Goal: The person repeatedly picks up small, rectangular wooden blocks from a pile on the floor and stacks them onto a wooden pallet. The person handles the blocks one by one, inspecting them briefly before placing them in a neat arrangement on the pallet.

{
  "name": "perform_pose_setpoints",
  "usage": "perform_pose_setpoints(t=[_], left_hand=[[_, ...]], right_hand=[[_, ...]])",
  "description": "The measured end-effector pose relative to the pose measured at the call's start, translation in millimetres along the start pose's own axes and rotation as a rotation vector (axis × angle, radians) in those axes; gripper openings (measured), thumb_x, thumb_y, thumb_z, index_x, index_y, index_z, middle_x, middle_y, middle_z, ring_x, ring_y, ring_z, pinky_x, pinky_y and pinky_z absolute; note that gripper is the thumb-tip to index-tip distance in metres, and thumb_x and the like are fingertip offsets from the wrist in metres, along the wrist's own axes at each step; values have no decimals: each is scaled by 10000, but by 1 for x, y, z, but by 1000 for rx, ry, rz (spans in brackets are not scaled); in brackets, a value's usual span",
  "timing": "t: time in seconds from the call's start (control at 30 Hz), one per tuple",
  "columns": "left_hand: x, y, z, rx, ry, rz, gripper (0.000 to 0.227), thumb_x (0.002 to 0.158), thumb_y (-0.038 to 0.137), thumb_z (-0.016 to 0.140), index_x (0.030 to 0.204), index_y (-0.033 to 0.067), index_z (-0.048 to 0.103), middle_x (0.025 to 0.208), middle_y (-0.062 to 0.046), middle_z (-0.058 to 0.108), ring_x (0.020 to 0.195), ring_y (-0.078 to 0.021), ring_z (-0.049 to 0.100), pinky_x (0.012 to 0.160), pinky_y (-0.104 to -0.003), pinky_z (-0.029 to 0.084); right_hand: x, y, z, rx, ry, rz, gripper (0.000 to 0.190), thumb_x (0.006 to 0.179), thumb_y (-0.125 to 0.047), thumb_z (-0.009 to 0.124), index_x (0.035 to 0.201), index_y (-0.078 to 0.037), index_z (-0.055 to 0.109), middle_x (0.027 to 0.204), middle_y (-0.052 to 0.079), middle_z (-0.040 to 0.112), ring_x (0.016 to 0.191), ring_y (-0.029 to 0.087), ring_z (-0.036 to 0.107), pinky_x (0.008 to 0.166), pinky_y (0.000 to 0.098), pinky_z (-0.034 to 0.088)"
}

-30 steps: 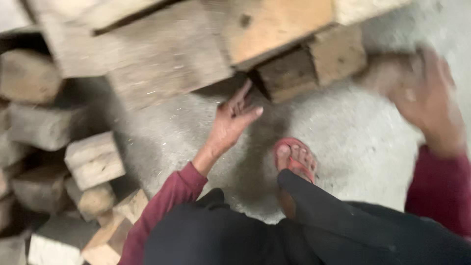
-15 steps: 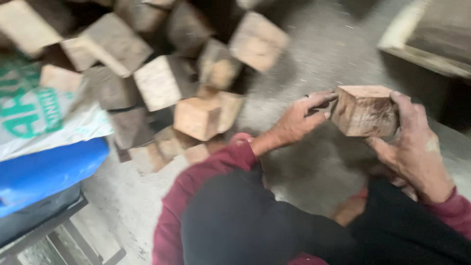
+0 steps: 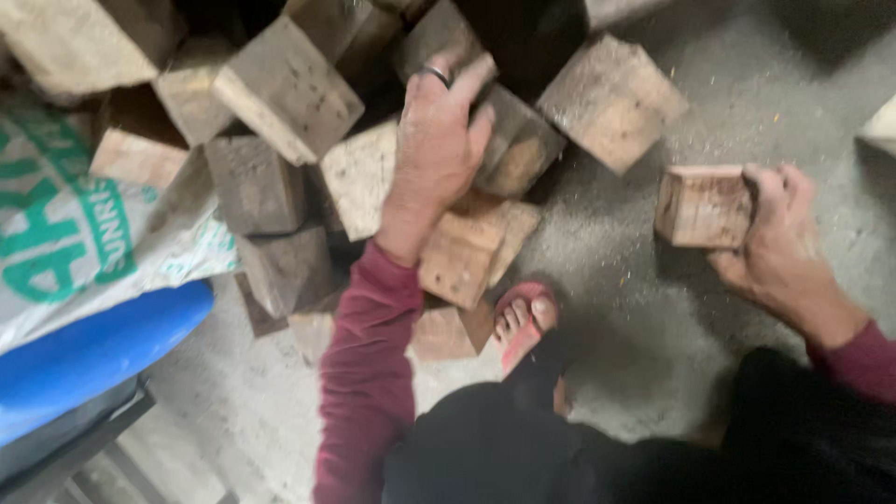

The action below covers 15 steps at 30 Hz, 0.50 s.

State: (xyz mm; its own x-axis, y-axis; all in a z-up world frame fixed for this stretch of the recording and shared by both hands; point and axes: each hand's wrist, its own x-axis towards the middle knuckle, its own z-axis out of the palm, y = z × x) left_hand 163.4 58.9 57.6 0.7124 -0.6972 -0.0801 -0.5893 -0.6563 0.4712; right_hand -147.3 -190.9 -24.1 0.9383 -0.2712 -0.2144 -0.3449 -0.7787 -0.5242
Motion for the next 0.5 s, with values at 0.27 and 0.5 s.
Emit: perform_pose_setpoints(t=[0.27,0.5], left_hand=[[29,-14,-15,223,-542,348,946,649,59,742,1536,139,422,1630,-100,295,1395,-470,319,1103,-618,316],[28,-45,1,313,-439,452,905,710,-64,667,1553,149,417,1637,-111,359,1360,-432,419,1067,-515,431]], right_hand=[[-2,3,9,51,41,13,1005,739,-86,849,1519,-28,220,1537,301,293,1386,424,461,1121,503,535],[-35,-44,10,116,182,103,974,626,-158,887,1422,-19,343,1281,195,485,1143,343,554,928,457,524]])
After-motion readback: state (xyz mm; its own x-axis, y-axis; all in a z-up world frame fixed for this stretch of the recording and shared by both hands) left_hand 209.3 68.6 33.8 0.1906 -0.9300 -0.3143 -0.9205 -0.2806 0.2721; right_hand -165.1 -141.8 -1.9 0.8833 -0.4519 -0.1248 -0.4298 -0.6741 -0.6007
